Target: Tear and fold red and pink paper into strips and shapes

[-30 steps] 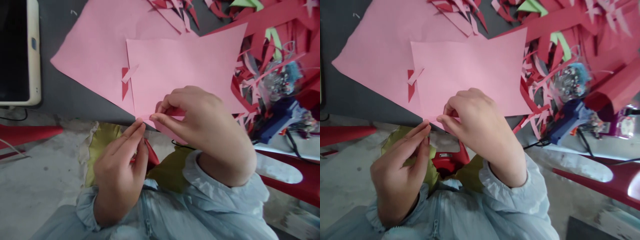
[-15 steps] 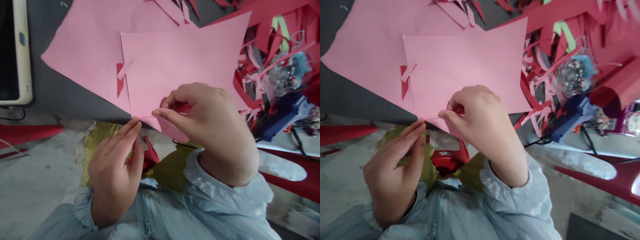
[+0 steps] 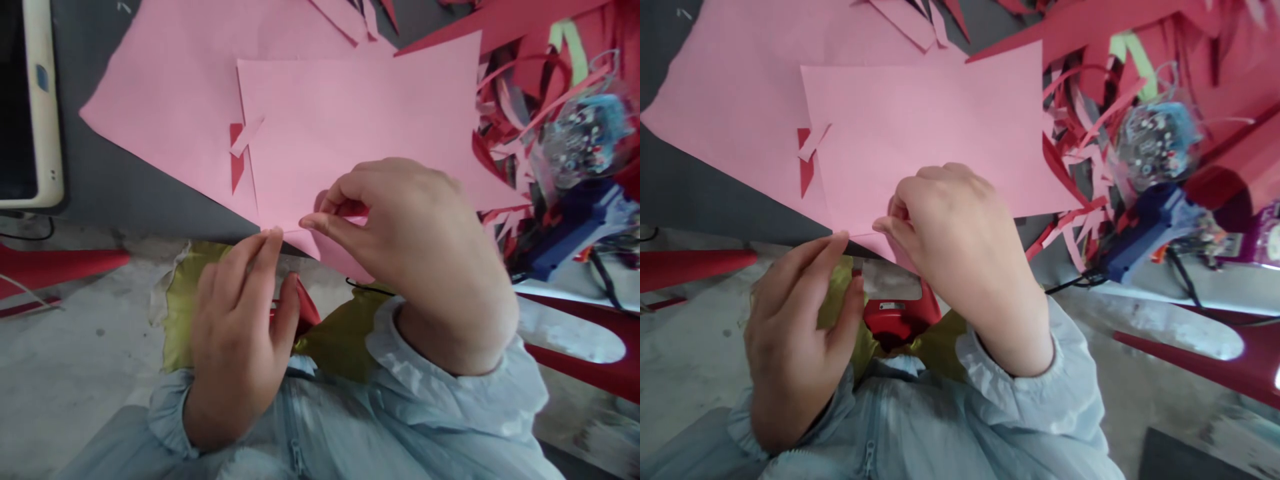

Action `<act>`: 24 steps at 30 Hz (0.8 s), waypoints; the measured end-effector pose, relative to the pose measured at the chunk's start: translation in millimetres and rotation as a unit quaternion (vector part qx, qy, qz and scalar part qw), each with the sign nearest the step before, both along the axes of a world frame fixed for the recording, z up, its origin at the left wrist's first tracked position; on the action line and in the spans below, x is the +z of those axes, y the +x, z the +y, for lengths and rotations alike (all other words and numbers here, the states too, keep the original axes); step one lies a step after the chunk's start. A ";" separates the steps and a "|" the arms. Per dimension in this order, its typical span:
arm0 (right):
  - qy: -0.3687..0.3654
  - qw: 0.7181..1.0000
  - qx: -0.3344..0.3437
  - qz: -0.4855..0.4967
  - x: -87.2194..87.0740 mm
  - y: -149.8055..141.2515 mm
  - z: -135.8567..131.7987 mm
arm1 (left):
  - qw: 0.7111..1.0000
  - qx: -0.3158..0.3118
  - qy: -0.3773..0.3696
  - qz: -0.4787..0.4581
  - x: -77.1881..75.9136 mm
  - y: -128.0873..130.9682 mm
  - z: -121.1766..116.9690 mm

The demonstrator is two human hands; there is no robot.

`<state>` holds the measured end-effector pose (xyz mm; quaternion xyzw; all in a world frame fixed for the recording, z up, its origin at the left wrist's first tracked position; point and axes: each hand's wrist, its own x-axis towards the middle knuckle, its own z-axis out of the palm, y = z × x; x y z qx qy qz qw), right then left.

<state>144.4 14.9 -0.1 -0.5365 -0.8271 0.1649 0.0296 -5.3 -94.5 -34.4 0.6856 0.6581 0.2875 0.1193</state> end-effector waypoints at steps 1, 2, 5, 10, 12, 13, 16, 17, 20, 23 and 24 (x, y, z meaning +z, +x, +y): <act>-0.004 1.000 -0.002 0.002 -0.4 0.2 0.6 | 1.000 -0.005 -0.004 0.009 -0.8 1.5 0.2; -0.008 1.000 -0.004 0.003 -0.9 0.5 1.0 | 1.000 -0.009 -0.011 0.014 -1.4 3.0 0.2; -0.011 1.000 -0.006 0.005 -2.8 1.1 1.9 | 0.999 -0.012 -0.037 0.024 -2.2 7.6 -0.6; -0.008 1.000 -0.002 0.014 -4.3 1.1 2.6 | 0.996 -0.014 -0.070 0.053 -0.2 10.4 -2.4; -0.014 1.000 -0.004 0.007 -3.7 0.6 2.8 | 0.994 -0.016 -0.083 0.066 0.4 10.1 -2.9; -0.017 1.000 -0.005 0.005 -3.3 0.5 2.8 | 0.993 -0.018 -0.088 0.071 0.4 9.9 -3.1; -0.021 1.000 -0.004 0.005 -2.7 0.7 2.8 | 0.993 -0.025 -0.076 0.091 -0.5 9.6 -3.0; -0.021 1.000 -0.003 0.008 -2.7 1.0 2.8 | 0.993 -0.029 -0.066 0.094 -0.9 9.8 -2.6; -0.015 1.000 0.002 0.020 -3.2 2.3 2.8 | 0.994 -0.058 -0.043 0.080 -1.9 11.0 -0.8; -0.010 1.000 0.007 0.027 -3.6 3.2 2.8 | 0.994 -0.089 -0.028 0.051 -1.1 12.2 0.5; -0.010 1.000 0.008 0.029 -3.6 3.3 2.8 | 0.995 -0.087 -0.023 0.039 -0.6 12.3 0.4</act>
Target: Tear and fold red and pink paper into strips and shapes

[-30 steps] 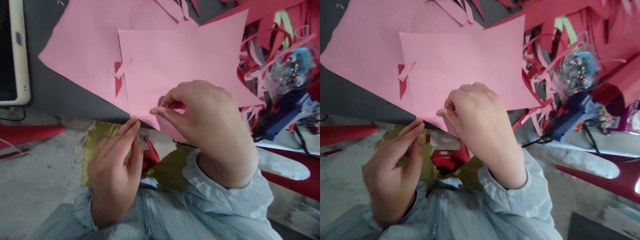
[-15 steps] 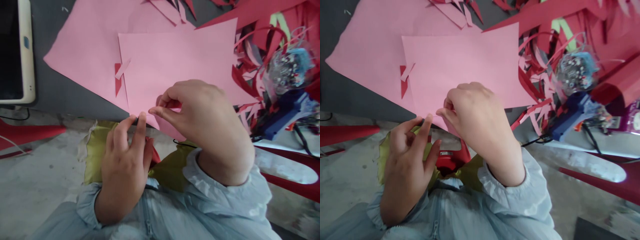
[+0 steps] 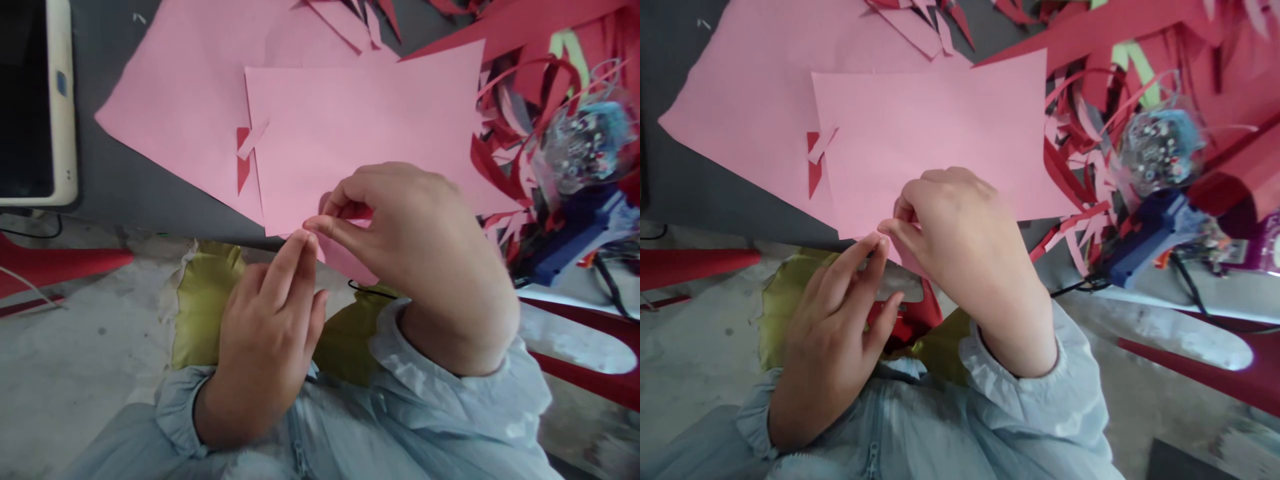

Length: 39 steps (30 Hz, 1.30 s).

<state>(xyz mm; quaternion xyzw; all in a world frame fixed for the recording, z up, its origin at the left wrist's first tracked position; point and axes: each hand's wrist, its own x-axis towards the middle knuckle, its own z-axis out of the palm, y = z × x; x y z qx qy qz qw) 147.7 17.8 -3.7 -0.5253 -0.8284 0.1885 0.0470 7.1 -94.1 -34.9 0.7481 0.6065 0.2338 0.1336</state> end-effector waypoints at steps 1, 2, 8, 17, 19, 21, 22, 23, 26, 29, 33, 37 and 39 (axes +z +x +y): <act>0.000 1.000 0.000 0.001 0.1 0.0 0.0 | 1.000 0.010 0.005 -0.013 0.6 0.0 -0.4; 0.000 1.000 0.000 0.000 0.2 -0.1 0.0 | 0.999 0.026 0.009 -0.026 1.3 -0.2 -1.0; 0.010 1.000 0.004 -0.016 0.1 -1.1 -1.9 | 0.993 0.094 0.000 -0.075 3.5 -2.3 -4.2; 0.012 1.000 0.012 -0.025 -0.1 -1.9 -2.8 | 0.991 0.101 -0.024 -0.084 5.4 -6.0 -4.6; 0.009 1.000 0.013 -0.023 -0.6 -2.0 -2.4 | 0.991 0.102 -0.017 -0.084 4.9 -5.9 -4.5; 0.013 1.000 0.011 -0.021 -1.4 -2.5 -2.7 | 0.992 0.096 0.000 -0.082 3.9 -5.4 -3.9; 0.015 1.000 0.010 -0.020 -1.7 -2.8 -3.0 | 0.993 0.093 0.007 -0.079 3.3 -5.0 -3.5; 0.016 1.000 0.008 -0.019 -2.0 -3.1 -3.4 | 0.993 0.091 0.012 -0.074 2.7 -4.6 -3.0; 0.016 1.000 0.004 -0.012 -1.8 -1.8 -4.1 | 0.994 0.087 0.005 -0.062 1.5 -3.4 -2.0; 0.008 1.000 0.012 0.007 0.7 5.2 -3.4 | 0.996 0.070 -0.013 -0.045 1.0 -3.1 -1.4; -0.016 0.999 0.006 0.027 5.5 20.0 -0.9 | 0.998 0.055 -0.018 -0.029 1.0 -3.2 -0.8; -0.042 0.998 -0.019 0.048 9.3 30.0 1.5 | 0.998 0.060 -0.022 -0.017 0.7 -2.1 -0.8; -0.038 0.998 -0.031 0.046 10.2 32.3 2.5 | 0.998 0.063 -0.023 -0.014 0.5 -1.2 -0.8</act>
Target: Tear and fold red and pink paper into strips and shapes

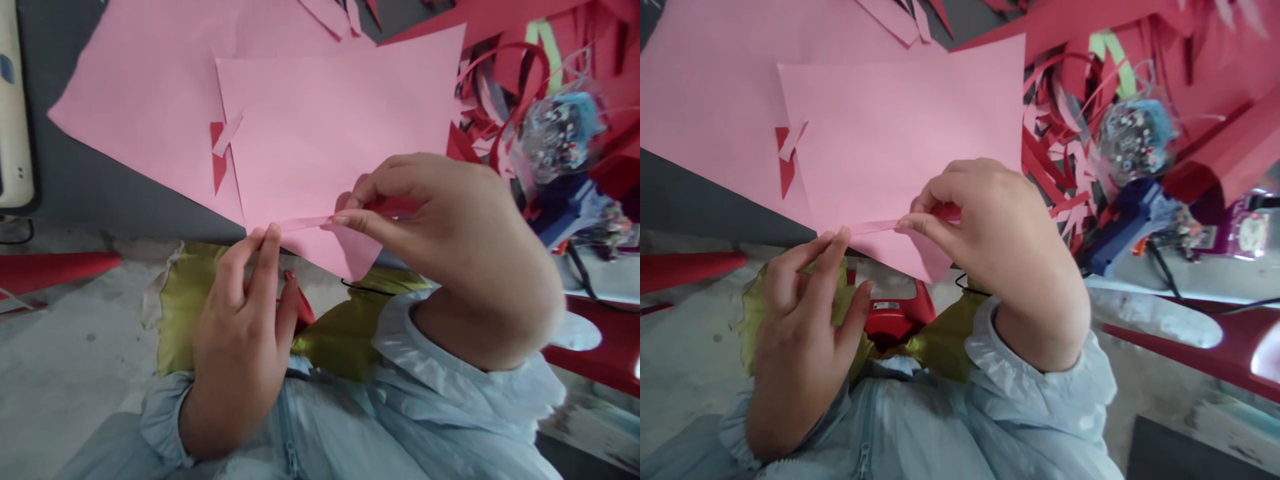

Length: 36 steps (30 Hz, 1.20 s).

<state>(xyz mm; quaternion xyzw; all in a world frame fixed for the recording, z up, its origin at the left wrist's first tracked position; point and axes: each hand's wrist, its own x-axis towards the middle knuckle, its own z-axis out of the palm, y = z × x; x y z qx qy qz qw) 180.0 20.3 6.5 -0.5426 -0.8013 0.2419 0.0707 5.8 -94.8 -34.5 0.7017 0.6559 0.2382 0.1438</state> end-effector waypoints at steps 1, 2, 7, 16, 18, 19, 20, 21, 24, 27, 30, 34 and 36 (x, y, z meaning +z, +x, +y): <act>0.002 1.000 -0.004 -0.002 0.2 0.8 0.4 | 1.000 0.000 0.000 0.002 -0.1 0.5 0.2; 0.001 1.000 -0.007 0.000 0.2 1.4 0.8 | 1.000 -0.001 0.000 0.004 -0.1 0.9 0.4; -0.034 0.999 -0.016 0.002 -0.4 1.8 2.8 | 1.000 0.004 -0.006 0.002 0.4 2.9 1.8; -0.057 0.996 -0.045 -0.056 1.0 -5.5 6.1 | 1.000 0.006 -0.011 0.009 -0.8 3.3 1.2; -0.055 0.995 -0.046 -0.069 0.7 -6.5 5.9 | 1.000 0.007 -0.013 0.017 -1.5 3.2 0.6; -0.050 0.995 -0.046 -0.074 0.5 -6.9 5.6 | 1.000 0.009 -0.016 0.021 -1.8 3.4 0.4; -0.045 0.995 -0.046 -0.078 0.3 -7.4 5.3 | 0.999 0.012 -0.019 0.025 -2.2 3.8 0.3; -0.040 0.995 -0.045 -0.082 0.2 -7.8 5.0 | 0.999 0.015 -0.021 0.028 -2.5 4.4 0.3; -0.028 0.995 -0.046 -0.088 0.6 -9.3 4.7 | 0.999 0.022 -0.022 0.044 -3.4 7.6 0.8; -0.034 0.993 -0.045 -0.100 1.9 -10.8 5.8 | 0.998 0.021 -0.012 0.059 -4.3 12.3 1.2; -0.040 0.992 -0.034 -0.115 3.5 -11.3 6.8 | 0.997 0.021 0.004 0.075 -5.1 19.2 0.7; -0.043 0.993 -0.031 -0.105 3.6 -10.2 7.1 | 0.995 0.032 -0.013 0.092 -6.4 31.5 0.3; -0.041 0.993 -0.027 -0.104 2.8 -9.5 7.1 | 0.995 0.038 -0.014 0.091 -7.0 36.9 0.5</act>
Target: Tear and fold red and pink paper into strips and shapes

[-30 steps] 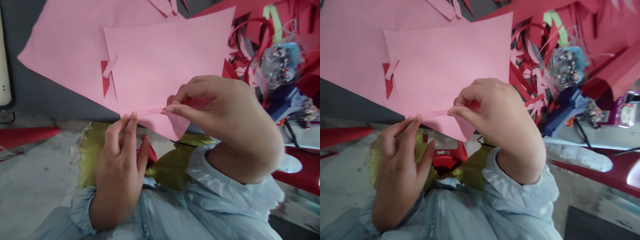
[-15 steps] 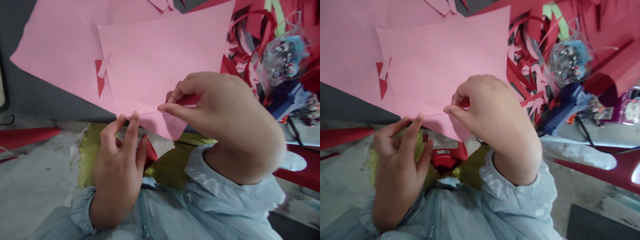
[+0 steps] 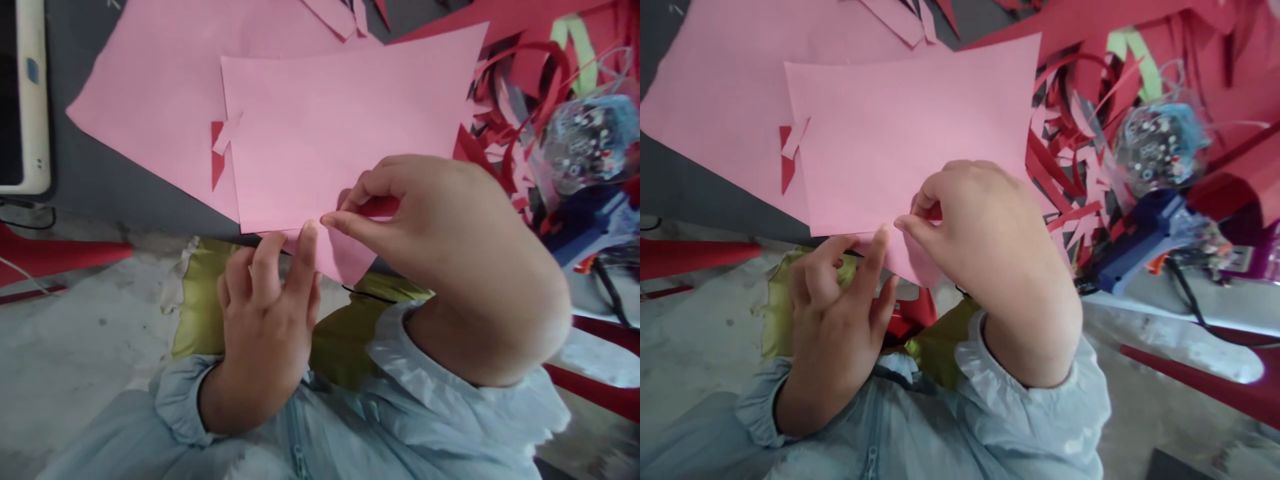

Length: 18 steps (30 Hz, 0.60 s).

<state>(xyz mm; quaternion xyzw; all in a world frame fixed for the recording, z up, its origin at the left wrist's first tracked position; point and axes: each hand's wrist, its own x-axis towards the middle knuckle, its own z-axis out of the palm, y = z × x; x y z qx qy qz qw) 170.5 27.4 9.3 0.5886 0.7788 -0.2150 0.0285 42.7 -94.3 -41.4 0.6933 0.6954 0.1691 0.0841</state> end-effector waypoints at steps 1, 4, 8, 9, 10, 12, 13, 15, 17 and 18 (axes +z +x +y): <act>0.001 1.000 0.005 0.000 -0.4 0.3 0.1 | 1.000 0.003 0.001 -0.003 0.0 2.0 0.2; 0.001 1.000 0.017 -0.003 -1.0 0.2 0.9 | 1.000 0.011 -0.012 -0.015 2.2 4.6 0.5; -0.008 1.000 0.005 0.003 0.3 -1.2 1.7 | 0.999 0.025 -0.024 -0.029 8.3 0.3 -0.5; -0.011 1.000 0.002 0.005 0.6 -1.3 1.7 | 0.999 0.030 -0.016 -0.032 9.5 -1.6 -1.1; -0.012 1.000 -0.002 0.006 0.8 -1.3 1.7 | 0.999 0.035 -0.010 -0.034 10.4 -3.8 -1.7; -0.008 1.000 -0.007 0.007 0.6 -0.9 1.6 | 0.998 0.043 0.002 -0.034 11.2 -8.1 -3.1; -0.004 1.000 -0.008 0.007 0.3 -0.5 1.6 | 0.998 0.047 0.006 -0.033 11.4 -10.3 -3.8; 0.003 1.000 -0.005 0.011 -0.4 0.3 1.7 | 0.998 0.054 0.009 -0.033 11.6 -14.3 -5.0; 0.002 1.000 0.000 0.015 -0.7 1.0 2.2 | 0.997 0.064 0.005 -0.037 11.9 -18.0 -6.1; 0.000 1.000 -0.001 0.017 -0.7 1.2 2.6 | 0.997 0.069 0.002 -0.039 12.1 -19.7 -6.5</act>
